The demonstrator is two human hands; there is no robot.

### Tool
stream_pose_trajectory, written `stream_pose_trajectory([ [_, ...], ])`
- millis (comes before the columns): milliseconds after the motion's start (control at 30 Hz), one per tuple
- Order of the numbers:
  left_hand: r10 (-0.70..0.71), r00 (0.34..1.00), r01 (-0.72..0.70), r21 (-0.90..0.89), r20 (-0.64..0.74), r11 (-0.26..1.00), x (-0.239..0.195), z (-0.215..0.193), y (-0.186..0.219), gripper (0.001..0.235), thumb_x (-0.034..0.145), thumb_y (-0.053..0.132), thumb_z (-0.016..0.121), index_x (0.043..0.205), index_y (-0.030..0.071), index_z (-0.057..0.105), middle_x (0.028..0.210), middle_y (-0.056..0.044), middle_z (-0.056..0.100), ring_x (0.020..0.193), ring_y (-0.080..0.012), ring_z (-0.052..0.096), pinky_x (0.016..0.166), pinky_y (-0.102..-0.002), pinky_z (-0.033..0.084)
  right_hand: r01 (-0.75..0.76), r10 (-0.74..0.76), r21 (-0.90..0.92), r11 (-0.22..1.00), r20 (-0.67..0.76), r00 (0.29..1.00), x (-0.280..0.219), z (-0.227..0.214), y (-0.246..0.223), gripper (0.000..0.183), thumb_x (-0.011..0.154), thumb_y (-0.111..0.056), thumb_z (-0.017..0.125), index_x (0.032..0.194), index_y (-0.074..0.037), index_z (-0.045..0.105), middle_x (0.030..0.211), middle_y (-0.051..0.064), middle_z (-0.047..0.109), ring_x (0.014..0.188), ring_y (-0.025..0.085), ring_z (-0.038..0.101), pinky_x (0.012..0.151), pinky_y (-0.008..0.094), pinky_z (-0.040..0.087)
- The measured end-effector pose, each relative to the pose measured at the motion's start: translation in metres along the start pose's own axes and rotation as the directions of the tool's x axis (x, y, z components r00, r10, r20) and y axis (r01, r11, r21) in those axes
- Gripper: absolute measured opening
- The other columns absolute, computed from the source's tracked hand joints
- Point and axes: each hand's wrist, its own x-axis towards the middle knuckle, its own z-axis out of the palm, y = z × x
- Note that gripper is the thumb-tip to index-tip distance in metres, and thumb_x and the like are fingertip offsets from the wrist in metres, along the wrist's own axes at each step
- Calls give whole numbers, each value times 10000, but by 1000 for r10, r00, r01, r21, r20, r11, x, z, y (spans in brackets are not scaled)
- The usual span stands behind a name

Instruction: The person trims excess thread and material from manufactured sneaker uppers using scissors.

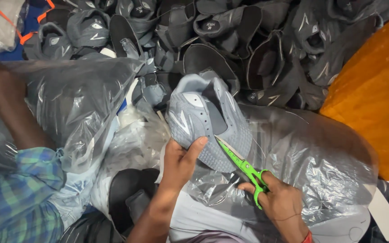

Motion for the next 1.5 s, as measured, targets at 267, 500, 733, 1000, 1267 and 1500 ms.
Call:
stream_pose_trajectory([
  [267, -52, 998, 53, -47, 27, 997, 0, -23, -20, 125, 959, 97, 757, 976, -20, 718, 859, 21, 649, 781, -53, 546, 684, -241, 445, -345, 272, 550, 761, 212, 939, -8, 37, 73, 414, 740, -412, 856, 837, -57, 667, 597, 25, 588, 513, 150, 519, 467, 330, 409],
  [500, -215, 868, 310, -150, 448, 939, -3, -27, -6, 295, 888, 54, 743, 1168, -22, 694, 1055, -22, 729, 996, -104, 659, 912, -283, 514, -299, 89, 952, 71, 293, 952, -2, 84, 135, 454, 984, -396, 803, 1043, -27, 546, 839, -22, 528, 775, 69, 491, 651, 249, 388],
  [733, -383, 858, 346, 165, 342, 924, -8, -36, -12, 435, 818, 63, 789, 1226, -26, 669, 1046, -32, 741, 980, -131, 662, 902, -300, 531, -444, 118, 890, -106, 455, 883, 41, 26, 32, 420, 807, -215, 805, 1160, -58, 640, 916, 3, 673, 777, 103, 622, 654, 266, 477],
  [1000, -285, 848, 476, -404, 448, 781, -24, -51, -60, 469, 867, 107, 797, 1288, -17, 633, 1133, -43, 714, 1037, -125, 660, 923, -320, 507, -457, -13, 885, -88, 458, 889, 35, 56, 59, 284, 882, -177, 807, 1064, -27, 649, 809, 10, 633, 638, 109, 547, 525, 265, 408],
  [1267, -30, 997, -4, 420, 74, 908, -1, -25, -29, 674, 858, 250, 823, 1367, -83, 533, 1203, -170, 686, 1107, -240, 642, 969, -355, 492, -442, 80, 892, -94, 449, 890, 42, 25, 19, 304, 848, -146, 760, 1125, -56, 672, 846, -20, 657, 653, 66, 564, 493, 229, 390],
  [1500, 307, 916, -399, 505, 258, 766, -25, 7, 35, 524, 861, 209, 834, 1310, 50, 617, 1214, -181, 671, 1162, -327, 635, 1017, -384, 489, -403, 123, 885, -235, 438, 890, 30, 68, 35, 237, 900, -222, 751, 1056, -100, 621, 837, -12, 645, 705, 110, 627, 574, 276, 485],
])
